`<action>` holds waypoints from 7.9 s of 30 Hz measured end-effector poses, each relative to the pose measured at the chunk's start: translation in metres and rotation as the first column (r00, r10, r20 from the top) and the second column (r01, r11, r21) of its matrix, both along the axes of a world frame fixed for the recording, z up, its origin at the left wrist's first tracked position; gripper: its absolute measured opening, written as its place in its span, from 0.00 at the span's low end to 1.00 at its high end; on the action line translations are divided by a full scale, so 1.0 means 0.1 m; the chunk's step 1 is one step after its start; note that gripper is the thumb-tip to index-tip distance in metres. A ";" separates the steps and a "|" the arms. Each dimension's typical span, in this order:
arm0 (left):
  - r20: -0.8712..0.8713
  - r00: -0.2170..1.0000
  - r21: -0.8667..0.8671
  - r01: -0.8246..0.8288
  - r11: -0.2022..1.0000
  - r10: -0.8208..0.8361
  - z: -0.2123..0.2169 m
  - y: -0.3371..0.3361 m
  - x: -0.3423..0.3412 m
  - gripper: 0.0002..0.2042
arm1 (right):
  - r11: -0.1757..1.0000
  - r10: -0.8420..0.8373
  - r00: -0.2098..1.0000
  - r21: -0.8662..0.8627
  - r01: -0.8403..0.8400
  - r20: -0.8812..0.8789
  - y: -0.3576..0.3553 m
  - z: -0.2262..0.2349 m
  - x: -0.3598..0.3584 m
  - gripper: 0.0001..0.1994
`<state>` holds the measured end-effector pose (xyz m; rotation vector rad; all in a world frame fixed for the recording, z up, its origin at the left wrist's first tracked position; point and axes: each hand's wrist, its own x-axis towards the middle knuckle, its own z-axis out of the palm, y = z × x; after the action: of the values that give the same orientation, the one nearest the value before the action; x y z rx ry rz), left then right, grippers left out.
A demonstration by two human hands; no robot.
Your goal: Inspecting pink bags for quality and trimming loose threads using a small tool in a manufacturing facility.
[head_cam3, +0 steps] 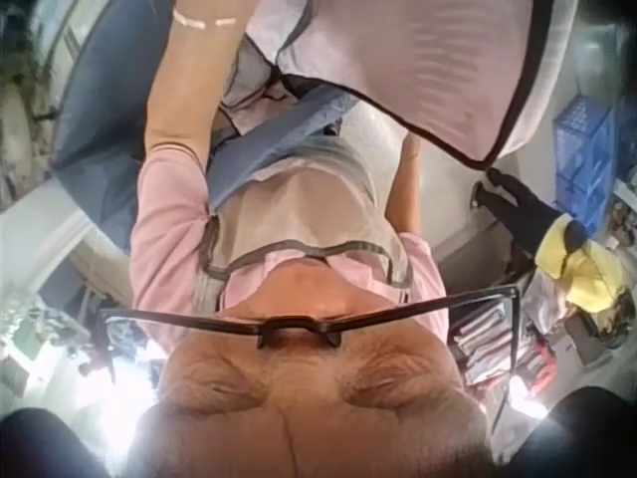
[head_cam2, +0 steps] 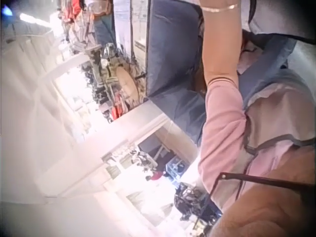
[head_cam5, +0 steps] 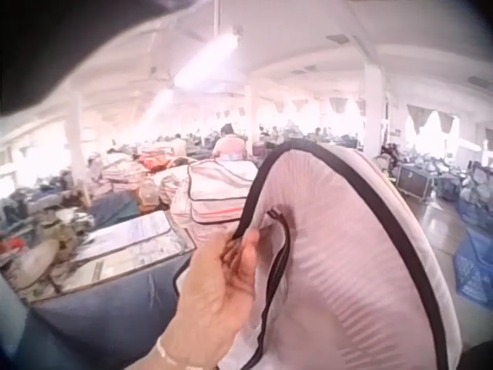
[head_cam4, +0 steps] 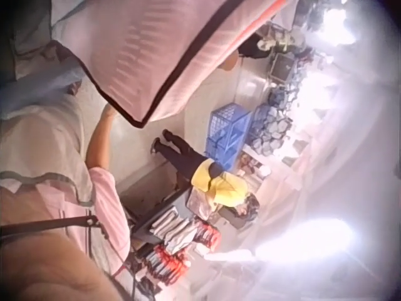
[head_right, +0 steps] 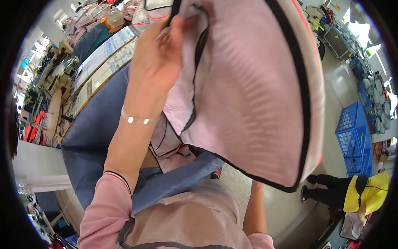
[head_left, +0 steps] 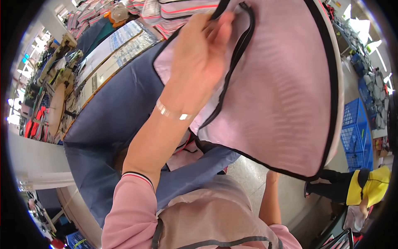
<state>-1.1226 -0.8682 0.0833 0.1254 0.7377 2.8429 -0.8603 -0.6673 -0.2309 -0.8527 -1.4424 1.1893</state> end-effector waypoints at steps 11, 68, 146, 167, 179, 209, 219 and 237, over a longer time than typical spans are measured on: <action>-0.653 0.681 -0.594 -0.732 -0.334 -0.331 -2.38 0.83 -0.85 0.40 | 0.874 0.082 0.928 -0.473 0.108 0.363 0.89 -0.24 0.65 0.11; 0.414 0.855 -0.412 0.481 0.774 -0.312 -3.03 -0.31 1.51 0.07 | 0.483 0.592 0.313 -0.016 -0.876 0.743 -0.84 0.71 -0.70 0.12; 0.415 0.875 -0.468 0.440 0.766 -0.249 -2.91 -0.09 0.48 0.18 | 0.468 0.883 0.411 -0.506 -0.725 0.229 -0.46 0.88 -1.40 0.11; 0.497 0.765 -0.030 0.488 0.872 -0.410 -2.91 0.11 0.68 0.21 | 0.411 0.252 0.565 0.441 -0.798 0.786 -0.57 1.07 -1.21 0.11; 0.500 0.765 -0.038 0.488 0.872 -0.406 -2.88 0.10 0.69 0.20 | 0.389 0.174 0.548 0.454 -0.802 0.819 -0.61 1.11 -1.21 0.09; 0.559 0.822 -0.404 0.387 0.829 -0.111 -3.75 -0.22 1.64 0.13 | 0.041 0.351 0.242 0.243 -0.969 0.905 -0.65 0.50 -0.80 0.13; 0.430 0.843 0.005 0.356 0.935 -0.323 -3.36 -0.02 1.32 0.12 | 0.000 0.235 0.344 0.354 -0.935 0.909 -0.52 0.85 -1.15 0.10; 0.121 0.991 -0.475 0.112 0.873 -0.061 -2.38 0.19 0.54 0.13 | 0.149 0.496 0.358 0.328 -0.933 0.791 -0.38 2.15 -2.08 0.08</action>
<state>-1.0686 -0.8488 -0.1543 -0.0631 1.3479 2.4680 -1.0682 -0.7057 -0.0161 0.3955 -2.7866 0.7898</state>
